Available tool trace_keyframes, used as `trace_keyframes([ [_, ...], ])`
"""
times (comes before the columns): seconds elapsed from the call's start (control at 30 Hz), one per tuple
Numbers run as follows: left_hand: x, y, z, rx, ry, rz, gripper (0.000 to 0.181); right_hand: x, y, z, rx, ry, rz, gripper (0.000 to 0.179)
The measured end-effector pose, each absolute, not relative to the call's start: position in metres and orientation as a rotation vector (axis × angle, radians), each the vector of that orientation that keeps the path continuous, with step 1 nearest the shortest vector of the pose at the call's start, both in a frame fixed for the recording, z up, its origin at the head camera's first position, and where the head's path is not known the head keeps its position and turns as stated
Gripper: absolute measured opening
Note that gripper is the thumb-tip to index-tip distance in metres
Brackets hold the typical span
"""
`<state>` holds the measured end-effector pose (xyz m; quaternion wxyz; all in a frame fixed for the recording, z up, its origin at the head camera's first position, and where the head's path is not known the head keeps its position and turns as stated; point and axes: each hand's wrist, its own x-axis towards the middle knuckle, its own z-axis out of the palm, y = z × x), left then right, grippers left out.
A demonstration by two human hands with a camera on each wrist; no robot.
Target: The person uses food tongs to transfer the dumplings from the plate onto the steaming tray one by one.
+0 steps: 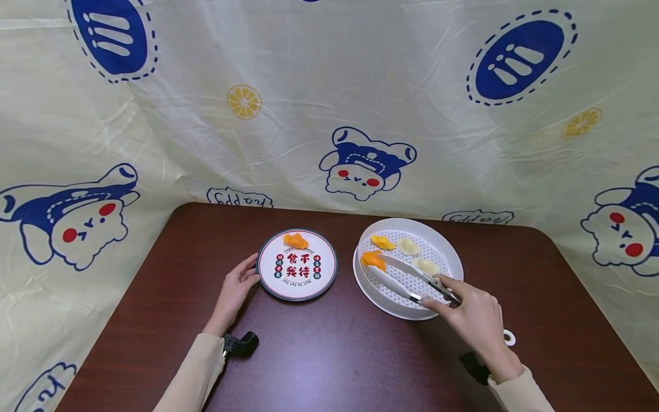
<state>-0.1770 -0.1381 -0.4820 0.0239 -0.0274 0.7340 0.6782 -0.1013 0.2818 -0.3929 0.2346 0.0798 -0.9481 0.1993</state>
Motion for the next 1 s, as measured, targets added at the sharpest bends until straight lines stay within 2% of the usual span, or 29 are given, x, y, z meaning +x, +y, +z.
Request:
trace_keyframes([
  [0.3, -0.177, -0.139, -0.482, -0.094, 2.265, 2.093, 0.051, -0.095, 0.298, -0.399, 0.13, -2.68, 0.504, 0.053],
  [0.57, -0.176, -0.139, -0.482, -0.085, 2.27, 2.085, 0.051, -0.093, 0.305, -0.398, 0.066, -2.777, 0.471, 0.061],
  [1.0, -0.176, -0.138, -0.482, -0.086, 2.278, 2.087, 0.051, -0.097, 0.312, -0.389, 0.062, -2.896, 0.492, 0.064],
])
